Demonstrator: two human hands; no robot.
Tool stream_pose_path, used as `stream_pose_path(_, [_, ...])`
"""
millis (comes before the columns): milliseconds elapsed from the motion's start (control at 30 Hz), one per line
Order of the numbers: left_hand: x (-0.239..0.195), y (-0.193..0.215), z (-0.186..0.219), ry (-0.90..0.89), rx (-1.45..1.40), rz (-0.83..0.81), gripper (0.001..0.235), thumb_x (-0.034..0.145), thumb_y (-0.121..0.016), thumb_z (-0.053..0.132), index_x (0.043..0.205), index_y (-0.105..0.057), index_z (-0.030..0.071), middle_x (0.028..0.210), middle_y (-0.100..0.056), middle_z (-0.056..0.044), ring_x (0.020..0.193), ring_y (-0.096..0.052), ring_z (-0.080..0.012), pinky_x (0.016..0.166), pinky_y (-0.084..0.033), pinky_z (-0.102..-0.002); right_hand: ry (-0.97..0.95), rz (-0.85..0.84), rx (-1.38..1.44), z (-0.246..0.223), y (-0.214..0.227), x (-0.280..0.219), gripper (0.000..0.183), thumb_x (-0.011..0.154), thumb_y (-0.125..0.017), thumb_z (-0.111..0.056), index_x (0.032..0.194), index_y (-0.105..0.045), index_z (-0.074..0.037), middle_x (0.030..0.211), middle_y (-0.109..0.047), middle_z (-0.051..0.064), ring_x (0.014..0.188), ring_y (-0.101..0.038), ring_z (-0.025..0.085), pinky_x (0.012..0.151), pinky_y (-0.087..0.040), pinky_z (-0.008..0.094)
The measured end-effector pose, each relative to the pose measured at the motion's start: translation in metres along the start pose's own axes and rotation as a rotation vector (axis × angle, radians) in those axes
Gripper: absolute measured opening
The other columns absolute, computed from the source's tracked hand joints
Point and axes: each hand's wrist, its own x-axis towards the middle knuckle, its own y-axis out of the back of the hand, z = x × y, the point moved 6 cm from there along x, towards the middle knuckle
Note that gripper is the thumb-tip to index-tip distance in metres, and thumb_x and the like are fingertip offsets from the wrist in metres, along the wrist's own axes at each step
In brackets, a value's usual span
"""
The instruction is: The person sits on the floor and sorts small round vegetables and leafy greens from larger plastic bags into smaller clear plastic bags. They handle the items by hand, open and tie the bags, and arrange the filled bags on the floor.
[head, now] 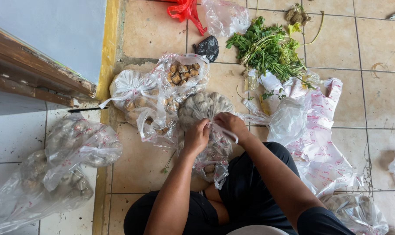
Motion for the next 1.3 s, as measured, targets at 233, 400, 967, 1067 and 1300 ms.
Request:
stream_pose_path(233, [0.004, 0.012, 0.017, -0.032, 0.015, 0.049, 0.016, 0.097, -0.059, 0.016, 0.107, -0.065, 0.005, 0.097, -0.07, -0.018, 0.087, -0.068, -0.0401, 0.073, -0.052, -0.05, -0.034, 0.072, 0.294, -0.005, 0.03, 0.009, 0.03, 0.094, -0.068, -0.027, 0.117, -0.07, -0.007, 0.093, -0.073, 0.008, 0.079, -0.068, 0.018, 0.072, -0.055, 0.034])
stream_pose_path(400, [-0.002, 0.011, 0.02, -0.043, 0.008, 0.049, 0.012, 0.098, -0.056, 0.016, 0.101, -0.063, 0.006, 0.093, -0.069, -0.017, 0.086, -0.067, -0.0398, 0.072, -0.051, -0.051, 0.295, 0.021, -0.074, -0.061, 0.033, -0.001, 0.031, 0.084, -0.075, -0.024, 0.11, -0.075, -0.007, 0.092, -0.074, 0.012, 0.087, -0.068, 0.032, 0.074, -0.055, 0.042])
stream_pose_path(967, [-0.004, 0.012, 0.02, -0.004, -0.005, 0.014, 0.03, 0.087, -0.065, 0.017, 0.115, -0.064, 0.006, 0.105, -0.069, -0.015, 0.092, -0.067, -0.0349, 0.08, -0.053, -0.046, -0.198, 0.081, 0.98, -0.028, 0.054, -0.018, 0.024, 0.108, -0.058, -0.024, 0.116, -0.068, -0.004, 0.099, -0.068, 0.003, 0.092, -0.063, 0.014, 0.081, -0.056, 0.03])
stream_pose_path(1067, [0.0, 0.016, 0.019, 0.055, -0.082, -0.035, 0.03, 0.084, -0.067, 0.017, 0.112, -0.065, 0.007, 0.096, -0.069, -0.013, 0.084, -0.068, -0.0298, 0.075, -0.053, -0.043, -0.022, 0.145, 0.487, -0.026, 0.055, -0.002, 0.037, 0.094, -0.064, -0.018, 0.127, -0.065, -0.003, 0.115, -0.064, 0.01, 0.102, -0.062, 0.02, 0.078, -0.058, 0.032])
stream_pose_path(1300, [-0.01, 0.035, -0.011, 0.191, -0.365, -0.25, 0.013, 0.085, -0.069, 0.011, 0.094, -0.061, 0.004, 0.073, -0.058, -0.002, 0.064, -0.054, -0.0129, 0.057, -0.042, -0.031, -0.109, 0.431, -0.059, 0.039, 0.028, 0.007, 0.014, 0.095, -0.071, -0.01, 0.108, -0.069, -0.005, 0.1, -0.072, 0.01, 0.092, -0.068, 0.022, 0.078, -0.054, 0.036])
